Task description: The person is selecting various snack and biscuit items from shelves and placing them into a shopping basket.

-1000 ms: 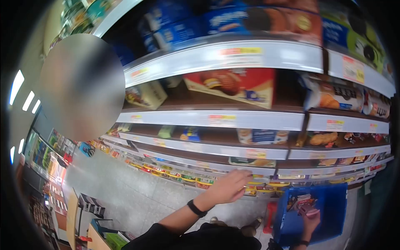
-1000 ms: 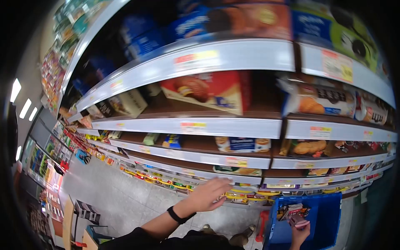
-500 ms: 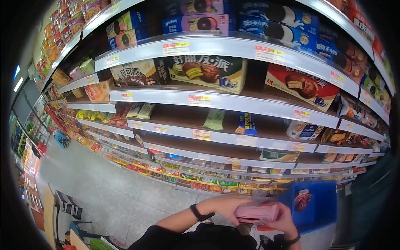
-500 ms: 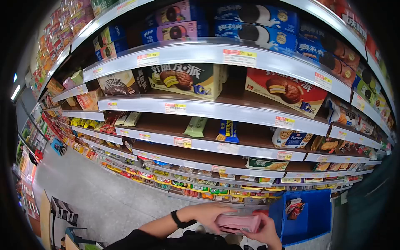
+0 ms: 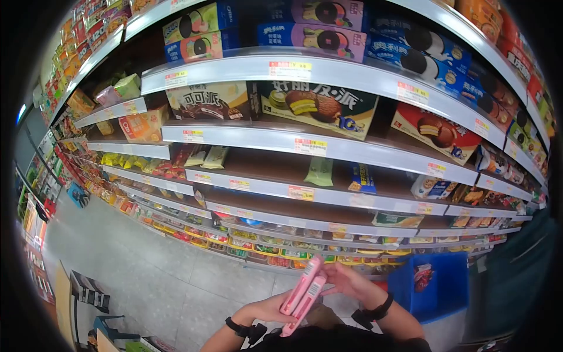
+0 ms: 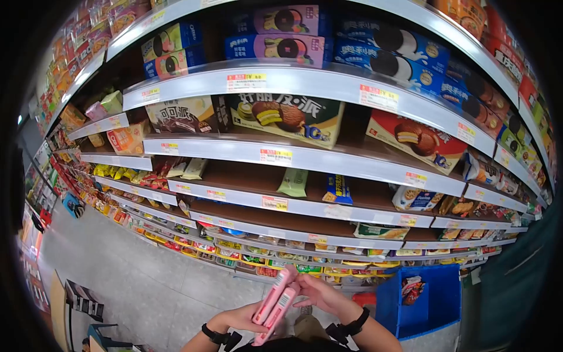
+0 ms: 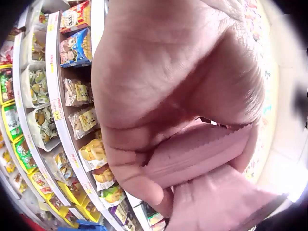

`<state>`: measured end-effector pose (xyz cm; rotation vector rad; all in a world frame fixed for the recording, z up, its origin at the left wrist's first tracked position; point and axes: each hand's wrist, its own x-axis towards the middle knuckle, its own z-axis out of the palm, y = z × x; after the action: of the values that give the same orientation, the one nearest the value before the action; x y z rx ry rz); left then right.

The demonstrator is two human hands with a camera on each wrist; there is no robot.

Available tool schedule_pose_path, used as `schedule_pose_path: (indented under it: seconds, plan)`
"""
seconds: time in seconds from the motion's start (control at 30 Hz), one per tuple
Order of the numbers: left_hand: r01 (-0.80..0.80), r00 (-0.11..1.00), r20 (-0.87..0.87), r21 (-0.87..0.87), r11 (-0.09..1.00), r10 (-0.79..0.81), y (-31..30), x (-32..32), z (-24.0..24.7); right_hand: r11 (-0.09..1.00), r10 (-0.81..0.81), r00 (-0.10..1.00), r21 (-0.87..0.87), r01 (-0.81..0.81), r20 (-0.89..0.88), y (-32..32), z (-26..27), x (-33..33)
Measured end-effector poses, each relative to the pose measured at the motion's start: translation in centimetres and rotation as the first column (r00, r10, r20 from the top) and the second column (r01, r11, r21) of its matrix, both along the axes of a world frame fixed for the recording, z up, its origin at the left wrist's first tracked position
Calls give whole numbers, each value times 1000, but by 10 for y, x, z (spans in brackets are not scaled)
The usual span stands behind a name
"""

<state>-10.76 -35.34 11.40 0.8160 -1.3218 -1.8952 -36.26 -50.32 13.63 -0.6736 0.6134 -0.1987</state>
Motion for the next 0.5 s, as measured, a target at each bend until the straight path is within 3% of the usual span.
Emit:
schedule_pose_path:
  seconds: [0.07,0.1,0.13,0.2,0.27,0.33,0.4,0.47,0.5]
  plan:
    - [-68,996,-48,82,994,72,2,20,0,967,11,999,-254,-25,-53,-2,9,16]
    - [-111,989,-91,73,991,118,1,27,3,930,23,984,-357,-86,-177,-3,8,26]
    - [-123,988,-89,80,989,130,-4,36,9,932,36,984,-350,-96,-175,-4,11,37]
    - [-181,961,-185,129,975,203,-20,50,26,756,239,969,-637,-148,59,-4,26,61]
    - [-285,938,-168,119,951,302,-35,50,40,752,232,970,-646,-132,71,-7,52,83]
    - [-387,904,-151,106,916,400,-50,49,60,714,88,994,-700,-16,67,-14,62,98]
    - [-427,824,-286,256,867,490,-66,43,90,764,59,987,-644,50,148,-28,69,107]
    - [-478,797,-297,222,850,526,-81,43,102,644,-94,944,-704,301,318,-43,81,118]
    - [-466,779,-366,206,861,509,-88,52,95,666,-156,912,-641,381,380,-48,91,124]
